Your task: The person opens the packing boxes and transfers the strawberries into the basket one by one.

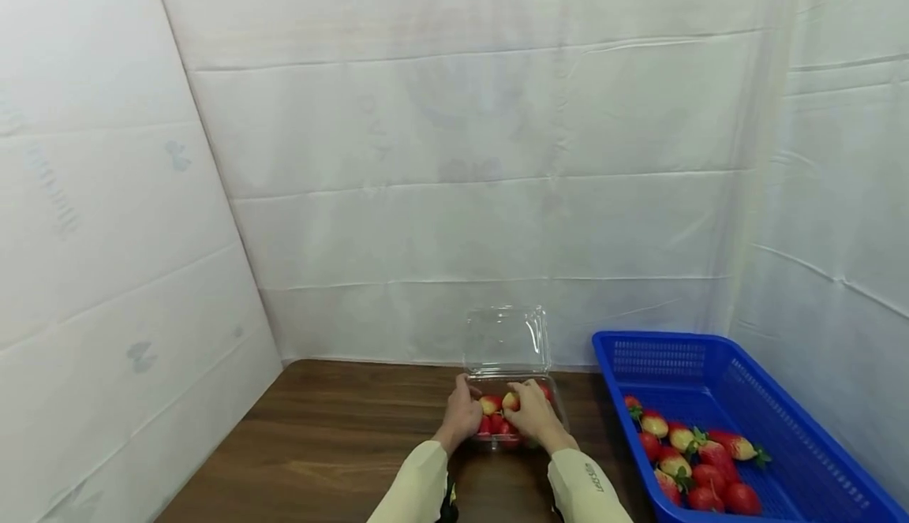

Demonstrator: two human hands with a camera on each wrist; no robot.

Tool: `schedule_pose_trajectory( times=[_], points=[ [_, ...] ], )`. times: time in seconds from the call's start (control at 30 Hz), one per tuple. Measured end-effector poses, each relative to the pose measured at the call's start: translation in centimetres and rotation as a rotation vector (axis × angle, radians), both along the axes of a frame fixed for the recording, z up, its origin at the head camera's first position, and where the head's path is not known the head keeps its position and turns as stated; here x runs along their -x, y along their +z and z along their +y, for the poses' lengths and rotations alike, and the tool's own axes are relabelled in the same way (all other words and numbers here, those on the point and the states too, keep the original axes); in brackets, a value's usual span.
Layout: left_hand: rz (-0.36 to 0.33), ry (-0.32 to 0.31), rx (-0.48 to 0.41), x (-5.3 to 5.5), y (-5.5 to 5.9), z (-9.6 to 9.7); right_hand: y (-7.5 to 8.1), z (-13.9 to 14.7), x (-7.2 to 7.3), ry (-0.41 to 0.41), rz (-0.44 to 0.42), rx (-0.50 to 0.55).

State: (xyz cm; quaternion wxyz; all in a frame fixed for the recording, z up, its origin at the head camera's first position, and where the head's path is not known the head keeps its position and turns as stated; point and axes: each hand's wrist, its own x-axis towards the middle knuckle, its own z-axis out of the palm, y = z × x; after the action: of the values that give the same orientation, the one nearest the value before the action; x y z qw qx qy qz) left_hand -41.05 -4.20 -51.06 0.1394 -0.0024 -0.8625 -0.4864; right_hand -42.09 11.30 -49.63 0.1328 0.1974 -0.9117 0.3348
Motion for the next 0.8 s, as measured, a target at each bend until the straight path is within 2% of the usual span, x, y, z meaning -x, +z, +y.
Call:
schedule_pose_trajectory(
  times=[0.17,0.27,0.33,0.43,0.47,0.57,0.67,0.8],
  points=[
    [0.016,-0.001,-0.035,-0.2,0.3,0.1,-0.1,0.0,0.3,0.008,0.047,0.003],
    [0.045,0.012,-0.045,-0.2,0.2,-0.1,1.0,-0.3,0.7,0.007,0.066,-0.012],
    [0.079,0.019,-0.047,0.1,0.0,-0.2,2.5,-0.4,1.1,0.003,0.078,-0.018],
    [0.104,0.031,-0.047,0.7,-0.6,-0.5,5.8,-0.7,1.6,-0.013,0.087,-0.040],
    [0.104,0.030,-0.048,0.7,-0.5,-0.6,7.0,-0.7,1.8,-0.019,0.087,-0.050],
    [0.070,0.027,-0.053,0.4,0.0,-0.9,10.0,-0.5,2.1,-0.039,0.158,-0.101],
    [0.033,0.021,-0.052,-0.3,0.9,-1.3,12.0,0.6,2.5,-0.068,0.219,-0.142],
    [0.010,0.017,-0.052,-0.4,1.0,-1.7,13.8,3.4,3.0,-0.113,0.232,-0.143]
  ],
)
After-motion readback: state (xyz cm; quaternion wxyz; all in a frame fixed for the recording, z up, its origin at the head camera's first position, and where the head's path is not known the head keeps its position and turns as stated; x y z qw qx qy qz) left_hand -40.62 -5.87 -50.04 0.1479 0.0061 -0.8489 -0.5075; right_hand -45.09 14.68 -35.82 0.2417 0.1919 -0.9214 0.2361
